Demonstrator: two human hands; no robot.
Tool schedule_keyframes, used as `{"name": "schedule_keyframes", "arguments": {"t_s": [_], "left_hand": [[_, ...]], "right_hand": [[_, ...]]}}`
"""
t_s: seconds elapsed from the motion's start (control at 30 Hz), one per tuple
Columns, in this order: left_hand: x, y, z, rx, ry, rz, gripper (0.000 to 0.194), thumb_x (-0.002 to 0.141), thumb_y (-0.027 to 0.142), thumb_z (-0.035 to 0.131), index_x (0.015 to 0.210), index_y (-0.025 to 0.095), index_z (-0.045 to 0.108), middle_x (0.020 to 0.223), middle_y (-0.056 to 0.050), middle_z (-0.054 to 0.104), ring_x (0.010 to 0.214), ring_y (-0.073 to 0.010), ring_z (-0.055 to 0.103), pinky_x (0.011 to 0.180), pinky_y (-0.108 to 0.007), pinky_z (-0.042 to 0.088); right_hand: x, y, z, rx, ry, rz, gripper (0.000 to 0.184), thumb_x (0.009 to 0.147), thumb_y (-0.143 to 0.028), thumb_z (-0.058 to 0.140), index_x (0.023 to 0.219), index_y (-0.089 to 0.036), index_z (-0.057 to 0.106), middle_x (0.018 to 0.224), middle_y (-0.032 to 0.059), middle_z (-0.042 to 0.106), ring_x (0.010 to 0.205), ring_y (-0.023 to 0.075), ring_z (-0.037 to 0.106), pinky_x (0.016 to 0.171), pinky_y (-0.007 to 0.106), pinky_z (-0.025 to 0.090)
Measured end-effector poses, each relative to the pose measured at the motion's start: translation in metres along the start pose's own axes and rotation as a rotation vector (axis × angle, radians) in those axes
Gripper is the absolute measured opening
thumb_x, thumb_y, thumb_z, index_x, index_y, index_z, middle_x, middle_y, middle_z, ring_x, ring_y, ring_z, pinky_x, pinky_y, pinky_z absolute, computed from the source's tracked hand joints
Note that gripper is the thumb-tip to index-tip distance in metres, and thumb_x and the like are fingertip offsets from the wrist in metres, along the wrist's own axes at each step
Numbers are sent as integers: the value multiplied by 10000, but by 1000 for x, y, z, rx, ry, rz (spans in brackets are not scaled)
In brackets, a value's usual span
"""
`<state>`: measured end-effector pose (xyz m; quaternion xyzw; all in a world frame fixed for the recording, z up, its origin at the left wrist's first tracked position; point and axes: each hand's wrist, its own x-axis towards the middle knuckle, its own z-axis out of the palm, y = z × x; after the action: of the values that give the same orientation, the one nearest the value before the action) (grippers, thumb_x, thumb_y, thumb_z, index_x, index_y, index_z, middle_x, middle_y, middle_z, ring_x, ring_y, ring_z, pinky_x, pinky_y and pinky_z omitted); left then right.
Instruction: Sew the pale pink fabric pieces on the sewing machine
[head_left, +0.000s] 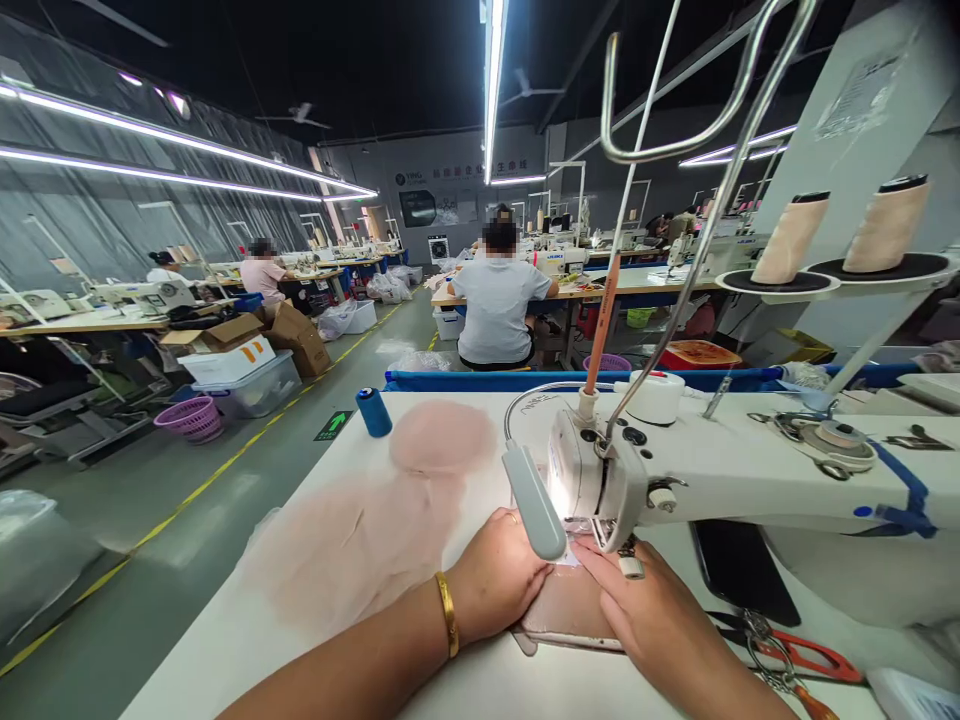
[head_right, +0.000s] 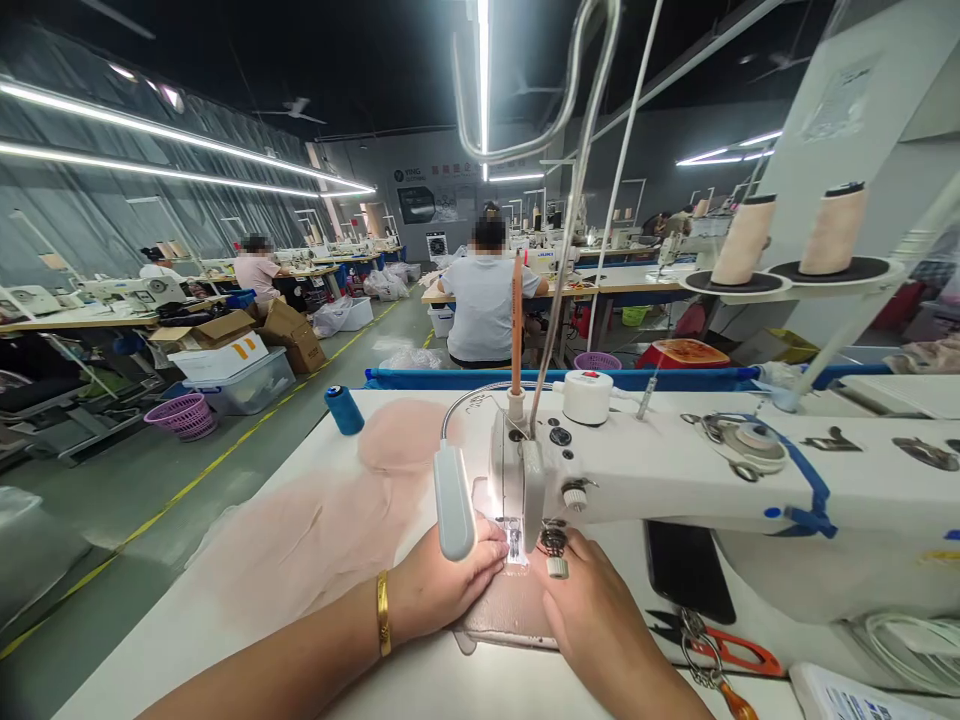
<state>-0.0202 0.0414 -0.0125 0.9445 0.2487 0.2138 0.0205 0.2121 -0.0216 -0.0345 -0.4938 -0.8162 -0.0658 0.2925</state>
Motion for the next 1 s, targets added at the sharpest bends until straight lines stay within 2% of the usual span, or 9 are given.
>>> {"name": "schedule_keyframes", "arguments": {"t_s": [0.23, 0.3, 0.43, 0.53, 0.67, 0.73, 0.83, 0.9, 1.0], "left_hand": [[-3, -7, -13, -75, 104, -132, 164, 1010, 204, 566, 1119, 205, 689, 1243, -121, 699, 1081, -291, 664, 957, -423, 567], [-3, -9, -19, -62, 55, -191, 170, 979, 242, 660, 1142, 207, 694, 1263, -121, 697, 1127, -314, 652, 976, -445, 563], [-4, 2, -33, 29, -167, -291, 433, 910, 375, 842, 1262, 184, 678, 1318, -157, 691, 1181, -373, 643, 999, -520, 545], [-10, 23, -43, 143, -321, -354, 375, 903, 476, 842, 1061, 152, 741, 1065, -165, 743, 996, -385, 694, 856, -496, 561], [-16, 37, -57, 16, -387, -158, 290, 951, 462, 755, 818, 210, 703, 789, -44, 719, 694, -249, 670, 612, -330, 456], [-14, 32, -62, -5, -352, -151, 226, 965, 343, 704, 787, 213, 652, 773, -13, 707, 663, -212, 640, 590, -314, 419], [-9, 15, -61, 74, -261, -277, 138, 915, 258, 711, 839, 199, 613, 898, -57, 702, 812, -250, 644, 712, -347, 485], [-8, 5, -55, 90, -230, -349, 177, 889, 289, 756, 931, 193, 614, 1025, -101, 685, 934, -300, 628, 810, -405, 514], [-12, -4, -45, 70, -245, -424, 222, 884, 311, 762, 959, 191, 592, 1059, -120, 661, 963, -323, 610, 835, -447, 519]], "right_hand": [[-2, -1, -5, -22, 52, -36, 495, 917, -13, 411, 1252, -183, 735, 1144, 151, 741, 1038, 265, 710, 846, 380, 641], [-2, -4, -6, -14, 72, -34, 482, 921, -5, 395, 1208, -175, 743, 1103, 147, 748, 984, 254, 718, 819, 372, 645], [-1, -10, -8, 44, 65, -73, 471, 909, 19, 382, 1158, -178, 730, 1094, 118, 782, 947, 230, 739, 803, 345, 646], [0, -15, -9, 97, 61, -197, 466, 913, 3, 424, 1253, -179, 684, 1248, 115, 774, 1105, 228, 738, 914, 339, 632], [-3, -23, 5, 183, -41, -362, 574, 891, -66, 500, 1440, -212, 574, 1403, 113, 718, 1322, 250, 655, 1063, 387, 563], [-8, -25, 19, 268, -55, -413, 533, 911, -100, 494, 1421, -227, 574, 1301, 107, 759, 1214, 247, 696, 1034, 400, 557], [-17, -24, 35, 336, -10, -423, 347, 976, -131, 482, 1274, -241, 623, 1054, 75, 778, 948, 222, 710, 848, 355, 556], [-19, -24, 35, 333, -7, -412, 246, 1035, -148, 454, 1168, -245, 638, 915, 46, 735, 879, 207, 678, 783, 326, 519], [-16, -27, 18, 281, -67, -460, 230, 1089, -157, 403, 1071, -232, 621, 821, 26, 658, 822, 189, 633, 750, 305, 470]]}}
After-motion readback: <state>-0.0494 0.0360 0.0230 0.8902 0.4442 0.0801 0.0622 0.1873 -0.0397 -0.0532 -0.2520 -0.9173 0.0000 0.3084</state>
